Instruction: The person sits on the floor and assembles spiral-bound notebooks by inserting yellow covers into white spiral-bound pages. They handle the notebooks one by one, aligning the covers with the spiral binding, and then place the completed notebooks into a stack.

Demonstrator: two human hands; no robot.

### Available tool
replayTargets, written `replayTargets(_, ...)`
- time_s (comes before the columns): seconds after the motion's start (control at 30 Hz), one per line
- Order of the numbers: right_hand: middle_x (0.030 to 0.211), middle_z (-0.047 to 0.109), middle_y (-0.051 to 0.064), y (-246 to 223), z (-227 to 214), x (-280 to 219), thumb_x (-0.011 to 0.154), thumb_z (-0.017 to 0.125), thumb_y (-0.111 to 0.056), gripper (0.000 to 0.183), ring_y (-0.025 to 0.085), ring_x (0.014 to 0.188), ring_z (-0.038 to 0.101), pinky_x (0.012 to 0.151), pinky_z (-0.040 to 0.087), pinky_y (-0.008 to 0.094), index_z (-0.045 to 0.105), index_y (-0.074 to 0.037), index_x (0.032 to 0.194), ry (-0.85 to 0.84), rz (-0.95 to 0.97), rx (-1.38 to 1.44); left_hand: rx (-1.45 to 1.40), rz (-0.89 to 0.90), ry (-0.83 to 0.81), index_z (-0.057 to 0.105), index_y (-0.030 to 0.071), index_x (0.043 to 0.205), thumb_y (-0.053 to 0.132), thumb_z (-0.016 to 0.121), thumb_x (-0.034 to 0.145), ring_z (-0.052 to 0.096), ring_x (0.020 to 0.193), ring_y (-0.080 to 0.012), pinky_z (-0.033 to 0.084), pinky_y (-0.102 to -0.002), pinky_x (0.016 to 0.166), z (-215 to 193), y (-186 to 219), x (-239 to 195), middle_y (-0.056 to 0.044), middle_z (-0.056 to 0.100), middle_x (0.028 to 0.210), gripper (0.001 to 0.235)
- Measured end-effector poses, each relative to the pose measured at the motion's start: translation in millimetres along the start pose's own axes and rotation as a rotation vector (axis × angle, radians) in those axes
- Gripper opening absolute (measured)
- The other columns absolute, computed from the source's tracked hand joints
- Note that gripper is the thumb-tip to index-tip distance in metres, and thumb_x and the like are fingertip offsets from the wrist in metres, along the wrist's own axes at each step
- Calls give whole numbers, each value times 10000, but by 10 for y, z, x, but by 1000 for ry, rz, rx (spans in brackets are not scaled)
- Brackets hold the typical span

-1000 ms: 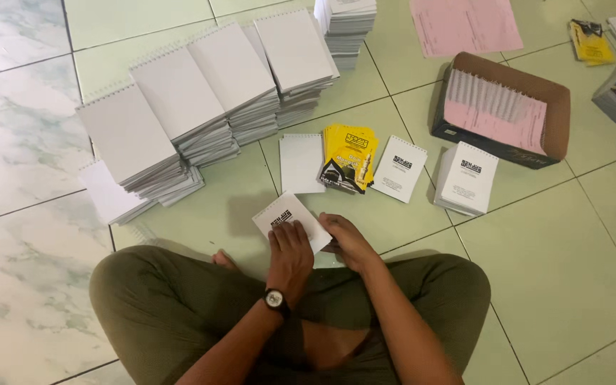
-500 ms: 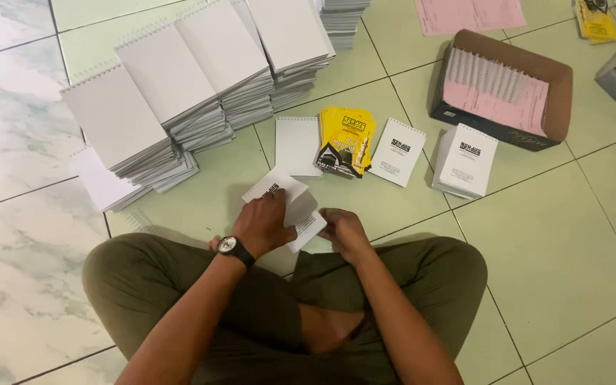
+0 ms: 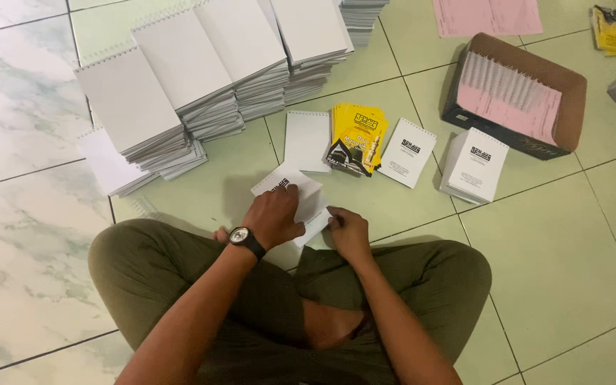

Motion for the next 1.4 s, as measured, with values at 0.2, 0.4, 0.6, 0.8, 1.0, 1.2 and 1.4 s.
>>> replayTargets(0.2, 1134, 749, 241, -24, -24, -45, 994, 697, -175, 272, 374, 1111, 688, 953, 542, 490, 756, -24, 1213, 3, 43, 254, 15, -12, -67, 631, -84, 1186, 559, 752, 724, 754, 800, -365, 623, -427, 671, -54, -3, 33, -227, 698, 901, 801)
replayTargets(0.4, 1222, 691, 276, -156, -92, -114, 1080, 545, -163, 346, 339, 1136, 629, 1014, 516, 512, 665, 29, 1342, -63, 164, 595, 5, -17, -48, 634, -96, 1181, 538, 769, 729, 752, 807, -371, 624, -439, 670, -114, 20, 7, -238, 703, 900, 790)
replayTargets(0.6, 1308, 662, 241, 56, 12, 16, 1127, 466, -276, 417, 343, 1184, 612, 1052, 494, 520, 632, 4, 1389, -99, 200, 704, 11, -25, -49, 641, -70, 1151, 552, 770, 735, 756, 810, -375, 621, -432, 667, -114, 11, 36, -222, 704, 905, 759)
replayTargets(0.8, 1334, 642, 271, -1, 30, -38, 1084, 549, -162, 354, 377, 1255, 601, 1058, 487, 519, 636, 27, 1371, -76, 152, 503, 12, -19, -75, 634, -65, 1136, 556, 775, 741, 755, 825, -374, 627, -436, 688, -95, -26, 52, -229, 701, 916, 750)
replayTargets(1.0, 1278, 656, 291, 24, 102, -3, 1037, 551, -58, 352, 382, 1214, 623, 1019, 491, 506, 627, 55, 1361, -67, 120, 413, -33, -33, -100, 633, -59, 1139, 500, 790, 753, 754, 858, -405, 631, -466, 716, -156, 7, 42, -230, 698, 930, 698)
replayTargets(1.2, 1266, 663, 300, -45, 42, -68, 1008, 521, -2, 368, 375, 1207, 625, 1017, 488, 500, 634, 72, 1351, -48, 142, 413, -36, -14, -108, 628, -53, 1124, 436, 789, 763, 751, 854, -419, 633, -473, 715, -181, 28, 40, -224, 696, 917, 630)
replayTargets(1.4, 1190, 669, 325, 248, 143, 88, 994, 466, 53, 383, 338, 1073, 647, 934, 532, 461, 625, 112, 1337, -45, 154, 506, -60, -31, -113, 630, -67, 1186, 468, 800, 759, 752, 884, -430, 632, -480, 737, -192, 15, 52, -234, 704, 941, 705)
Point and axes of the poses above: each hand's wrist, its own x-axis towards the middle knuckle, its own z-axis out of the palm, y = z × x, the point moved 1 cm from there along x, towards the middle knuckle
